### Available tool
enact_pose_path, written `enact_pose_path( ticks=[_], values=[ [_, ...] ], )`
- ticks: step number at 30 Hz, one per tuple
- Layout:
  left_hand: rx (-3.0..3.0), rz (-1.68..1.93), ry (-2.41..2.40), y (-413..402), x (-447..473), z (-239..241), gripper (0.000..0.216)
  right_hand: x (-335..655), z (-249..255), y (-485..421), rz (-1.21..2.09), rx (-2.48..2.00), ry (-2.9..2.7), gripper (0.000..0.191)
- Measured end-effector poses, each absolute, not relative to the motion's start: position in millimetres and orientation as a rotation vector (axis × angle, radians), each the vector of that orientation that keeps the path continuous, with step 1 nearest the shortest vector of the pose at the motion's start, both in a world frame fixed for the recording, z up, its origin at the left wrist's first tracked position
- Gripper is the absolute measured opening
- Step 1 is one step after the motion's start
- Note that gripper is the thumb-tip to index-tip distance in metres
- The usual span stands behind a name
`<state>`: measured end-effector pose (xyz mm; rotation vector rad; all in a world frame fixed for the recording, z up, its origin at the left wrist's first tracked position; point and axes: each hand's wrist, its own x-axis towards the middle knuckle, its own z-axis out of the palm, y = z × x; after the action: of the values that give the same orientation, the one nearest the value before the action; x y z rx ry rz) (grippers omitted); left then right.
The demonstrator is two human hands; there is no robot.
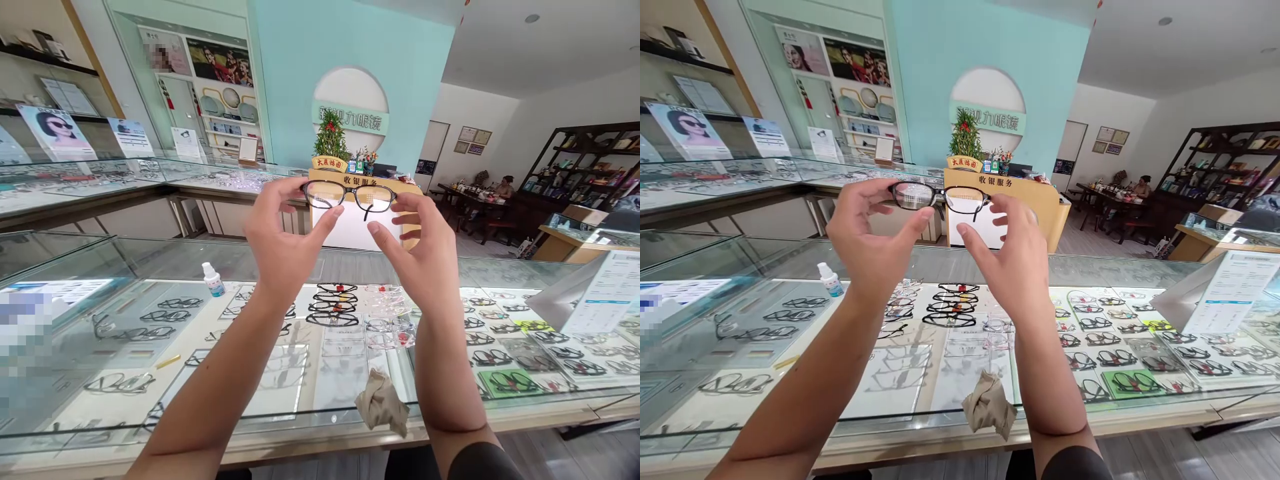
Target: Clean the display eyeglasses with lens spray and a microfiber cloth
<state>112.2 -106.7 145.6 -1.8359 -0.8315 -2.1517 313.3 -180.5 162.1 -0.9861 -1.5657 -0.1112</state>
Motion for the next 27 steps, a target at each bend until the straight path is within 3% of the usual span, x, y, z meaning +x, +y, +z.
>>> enact_pose_path(
  ticks=[12,19,27],
  values=[
    [-1.827,-2.17,-0.871,-102,98,143,0.045,302,154,-158,-0.049,-0.953,-1.563,0.04],
    [-1.89,-2.171,-0.892,-100,101,138,0.047,294,147,-146,0.097,-0.837,-1.515,0.051],
    [-1.9,-2.21,-0.867,-102,109,135,0.051,297,144,-140,0.04,-0.856,-1.493,0.051]
  ],
)
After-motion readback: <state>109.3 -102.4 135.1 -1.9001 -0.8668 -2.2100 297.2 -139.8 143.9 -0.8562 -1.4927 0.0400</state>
